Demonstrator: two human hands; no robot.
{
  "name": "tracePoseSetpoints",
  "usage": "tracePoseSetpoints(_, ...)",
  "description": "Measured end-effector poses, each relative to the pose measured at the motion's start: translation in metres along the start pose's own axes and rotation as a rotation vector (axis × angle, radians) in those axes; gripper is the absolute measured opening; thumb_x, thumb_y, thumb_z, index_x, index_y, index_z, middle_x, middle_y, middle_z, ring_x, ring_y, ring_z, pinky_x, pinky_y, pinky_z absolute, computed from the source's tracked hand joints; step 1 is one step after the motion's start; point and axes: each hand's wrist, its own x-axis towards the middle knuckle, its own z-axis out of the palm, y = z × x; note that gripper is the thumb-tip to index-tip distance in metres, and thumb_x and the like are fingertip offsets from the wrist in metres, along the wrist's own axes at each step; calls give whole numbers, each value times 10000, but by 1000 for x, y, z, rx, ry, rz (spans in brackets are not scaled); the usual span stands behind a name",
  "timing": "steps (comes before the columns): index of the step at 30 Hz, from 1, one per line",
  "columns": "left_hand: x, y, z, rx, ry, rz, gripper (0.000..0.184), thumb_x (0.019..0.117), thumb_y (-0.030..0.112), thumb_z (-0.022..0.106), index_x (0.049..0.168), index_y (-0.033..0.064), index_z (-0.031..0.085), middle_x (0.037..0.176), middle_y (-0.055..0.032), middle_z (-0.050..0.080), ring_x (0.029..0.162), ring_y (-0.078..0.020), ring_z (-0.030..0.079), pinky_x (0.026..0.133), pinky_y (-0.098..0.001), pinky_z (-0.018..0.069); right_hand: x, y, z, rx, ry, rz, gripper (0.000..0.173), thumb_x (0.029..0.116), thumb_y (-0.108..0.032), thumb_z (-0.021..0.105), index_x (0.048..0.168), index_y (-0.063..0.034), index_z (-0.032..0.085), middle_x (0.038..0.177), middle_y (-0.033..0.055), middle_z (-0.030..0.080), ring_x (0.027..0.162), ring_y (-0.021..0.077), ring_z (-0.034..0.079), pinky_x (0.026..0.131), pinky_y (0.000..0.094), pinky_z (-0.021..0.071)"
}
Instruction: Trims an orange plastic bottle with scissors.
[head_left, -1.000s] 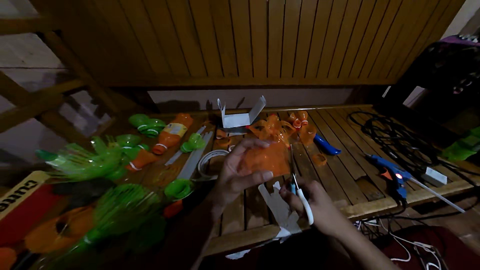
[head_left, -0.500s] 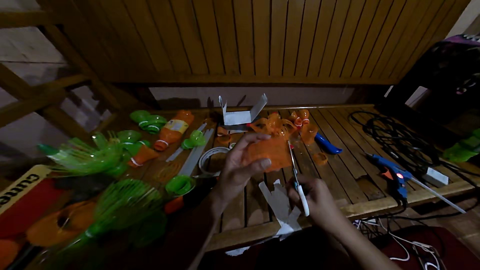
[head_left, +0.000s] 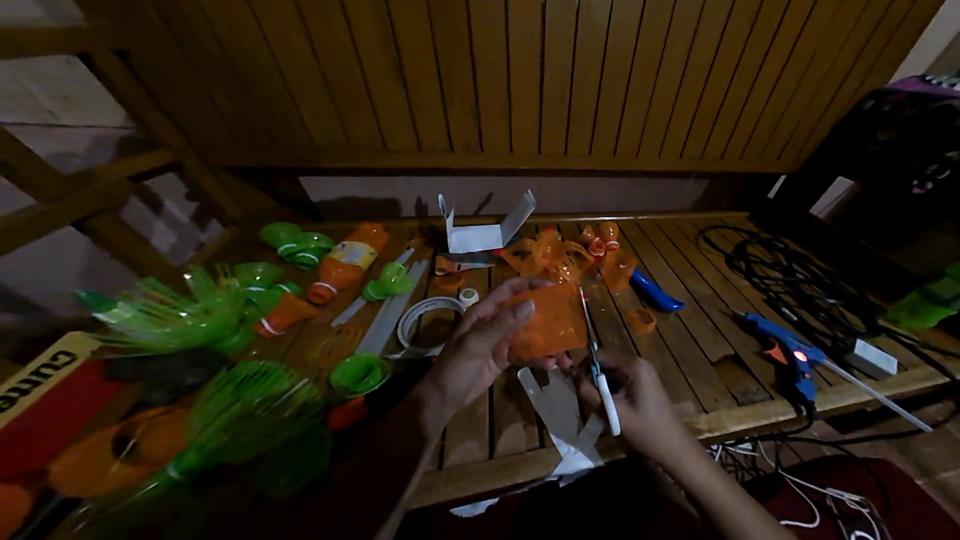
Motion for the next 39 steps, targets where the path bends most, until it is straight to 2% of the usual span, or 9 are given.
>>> tracePoseSetpoints(6, 0, 13, 7, 9, 39, -186, 557, 1093, 508, 165, 1274, 93, 490, 959, -51, 750, 762, -144, 747, 649, -243, 627, -3, 2, 0, -61, -13, 56, 199, 940, -171, 649, 937, 20, 704, 674, -35, 588, 570, -78, 479, 545, 105, 401)
tracePoseSetpoints(8, -1, 3, 0, 44, -11, -59, 677, 976, 664, 478, 1389, 131, 414, 1110, -28, 715, 861, -180, 748, 688, -298, 642, -3, 3, 0, -47, -11, 69, 198, 938, -177, 650, 931, 14, 703, 664, -48, 576, 565, -84, 471, 539, 101, 395)
tracePoseSetpoints(9, 0, -3, -4, 91, -31, 39, 791, 879, 614, 689, 1456, 190, 354, 1216, 9, 675, 917, -176, 738, 712, -316, 649, -3, 3, 1, -31, -10, 71, 193, 935, -174, 651, 932, 12, 704, 662, -55, 576, 564, -88, 474, 538, 99, 400)
tracePoseSetpoints(11, 3, -8, -5, 339, 3, 239, 1019, 751, 425, 871, 1511, 211, 226, 1389, 70, 569, 1004, -79, 695, 763, -258, 625, -3, 1, 2, 4, -18, 94, 177, 936, -169, 648, 941, 0, 701, 658, -69, 569, 556, -85, 481, 534, 104, 414)
tracePoseSetpoints(14, 4, -9, -2, 518, 114, 428, 726, 775, 223, 853, 1380, 156, 458, 1300, 61, 607, 1112, -41, 641, 905, -232, 582, -4, 0, 2, 27, -29, 111, 172, 945, -174, 643, 941, -10, 697, 639, -83, 550, 537, -80, 481, 518, 111, 420)
tracePoseSetpoints(17, 2, -7, -4, 462, 96, 400, 487, 854, 210, 790, 1285, 157, 569, 1129, 91, 685, 877, -36, 704, 743, -234, 628, -4, -4, 2, 38, -52, 139, 195, 957, -203, 650, 963, -13, 694, 664, -76, 571, 554, -73, 500, 531, 118, 434)
tracePoseSetpoints(21, 0, -6, -1, 396, 11, 299, 452, 886, 162, 756, 1288, 93, 561, 1030, 71, 719, 787, -61, 721, 689, -240, 635, -4, -5, 2, 49, -42, 154, 197, 954, -249, 639, 941, -59, 688, 653, -113, 542, 548, -91, 483, 521, 107, 413)
tracePoseSetpoints(30, 1, 0, -5, 194, -10, 171, 329, 974, 161, 638, 1283, 99, 544, 926, 39, 740, 694, -85, 720, 630, -228, 628, -6, 5, 1, -4, -25, 31, 185, 935, -163, 642, 910, 11, 698, 649, -57, 568, 558, -95, 472, 533, 95, 399)
tracePoseSetpoints(39, -2, 13, -1, 175, -34, -144, 272, 989, 112, 524, 1258, 67, 529, 864, 21, 724, 629, -73, 691, 566, -203, 600, -2, -4, -6, 69, -139, 142, 172, 943, -234, 656, 929, -65, 691, 663, -128, 555, 563, -104, 495, 529, 96, 422)
